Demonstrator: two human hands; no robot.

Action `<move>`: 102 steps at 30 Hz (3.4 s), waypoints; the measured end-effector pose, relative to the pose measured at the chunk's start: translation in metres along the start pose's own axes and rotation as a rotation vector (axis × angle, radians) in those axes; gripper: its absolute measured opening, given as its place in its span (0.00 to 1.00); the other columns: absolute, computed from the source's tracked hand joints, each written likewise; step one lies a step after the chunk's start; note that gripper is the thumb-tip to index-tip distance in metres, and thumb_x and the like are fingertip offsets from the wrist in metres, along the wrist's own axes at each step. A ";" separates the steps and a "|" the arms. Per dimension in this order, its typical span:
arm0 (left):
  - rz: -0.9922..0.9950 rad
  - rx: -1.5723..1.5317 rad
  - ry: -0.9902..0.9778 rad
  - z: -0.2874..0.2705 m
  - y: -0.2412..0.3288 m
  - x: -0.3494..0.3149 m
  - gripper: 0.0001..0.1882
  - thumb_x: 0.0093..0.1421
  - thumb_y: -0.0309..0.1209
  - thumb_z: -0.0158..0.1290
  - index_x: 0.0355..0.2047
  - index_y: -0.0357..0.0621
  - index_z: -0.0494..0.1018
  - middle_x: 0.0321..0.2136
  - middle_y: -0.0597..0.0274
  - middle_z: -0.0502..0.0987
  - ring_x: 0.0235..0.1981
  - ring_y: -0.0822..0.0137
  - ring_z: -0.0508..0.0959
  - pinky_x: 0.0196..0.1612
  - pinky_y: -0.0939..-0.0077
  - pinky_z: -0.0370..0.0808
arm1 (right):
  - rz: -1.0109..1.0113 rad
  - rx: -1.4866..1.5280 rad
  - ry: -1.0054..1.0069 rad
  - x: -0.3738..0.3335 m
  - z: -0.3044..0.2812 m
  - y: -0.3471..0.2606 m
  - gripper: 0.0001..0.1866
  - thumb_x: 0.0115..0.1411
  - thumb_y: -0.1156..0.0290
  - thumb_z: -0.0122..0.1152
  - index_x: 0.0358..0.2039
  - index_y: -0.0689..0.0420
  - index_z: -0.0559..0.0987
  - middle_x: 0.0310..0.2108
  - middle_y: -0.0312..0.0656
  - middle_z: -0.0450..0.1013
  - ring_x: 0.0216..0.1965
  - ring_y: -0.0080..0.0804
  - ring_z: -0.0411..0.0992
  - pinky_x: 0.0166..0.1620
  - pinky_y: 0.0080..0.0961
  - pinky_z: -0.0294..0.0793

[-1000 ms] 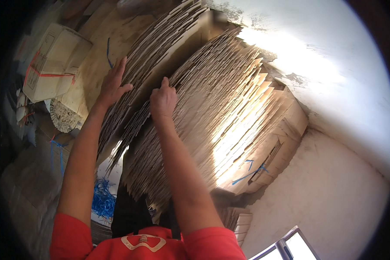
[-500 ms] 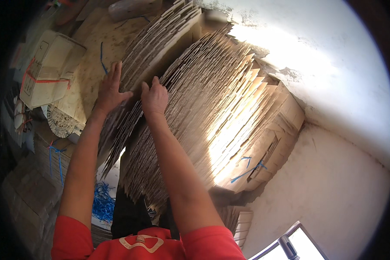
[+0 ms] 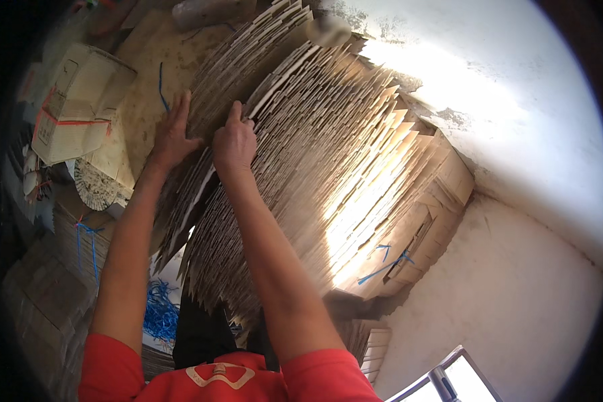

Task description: The person aligns a large stack of flat cardboard sheets on a table, then wraps and ties a blue plastic strap around the bundle to secure it.

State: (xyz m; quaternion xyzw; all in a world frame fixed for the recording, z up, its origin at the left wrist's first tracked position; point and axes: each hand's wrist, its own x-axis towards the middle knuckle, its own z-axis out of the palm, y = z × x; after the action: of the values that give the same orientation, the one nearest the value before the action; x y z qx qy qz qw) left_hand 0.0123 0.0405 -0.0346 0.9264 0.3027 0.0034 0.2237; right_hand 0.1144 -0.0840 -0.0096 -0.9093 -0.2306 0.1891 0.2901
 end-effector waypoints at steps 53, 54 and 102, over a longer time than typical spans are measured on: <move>-0.092 0.039 -0.111 0.005 0.029 -0.005 0.69 0.38 0.50 0.69 0.71 0.53 0.35 0.71 0.50 0.42 0.66 0.40 0.53 0.62 0.38 0.55 | -0.403 -0.244 -0.199 -0.023 -0.038 0.036 0.33 0.50 0.84 0.57 0.59 0.56 0.67 0.59 0.53 0.65 0.57 0.49 0.65 0.54 0.39 0.67; -0.081 0.032 -0.097 0.004 0.027 -0.006 0.70 0.37 0.52 0.69 0.71 0.54 0.35 0.71 0.50 0.41 0.67 0.40 0.51 0.62 0.37 0.54 | -0.407 -0.260 -0.202 -0.024 -0.037 0.036 0.34 0.50 0.84 0.57 0.60 0.57 0.67 0.60 0.53 0.64 0.57 0.48 0.65 0.55 0.39 0.67; -0.068 0.117 -0.066 0.000 0.026 -0.006 0.69 0.37 0.49 0.70 0.71 0.61 0.35 0.71 0.50 0.40 0.68 0.39 0.50 0.61 0.34 0.55 | -0.557 -0.229 -0.205 -0.050 -0.100 0.117 0.36 0.56 0.77 0.62 0.65 0.50 0.62 0.57 0.45 0.67 0.61 0.43 0.62 0.63 0.40 0.62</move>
State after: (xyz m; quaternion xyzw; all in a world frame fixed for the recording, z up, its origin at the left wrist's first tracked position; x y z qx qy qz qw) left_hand 0.0221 0.0185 -0.0227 0.9266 0.3263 -0.0526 0.1792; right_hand 0.1575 -0.2391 0.0046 -0.8142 -0.5184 0.1661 0.2019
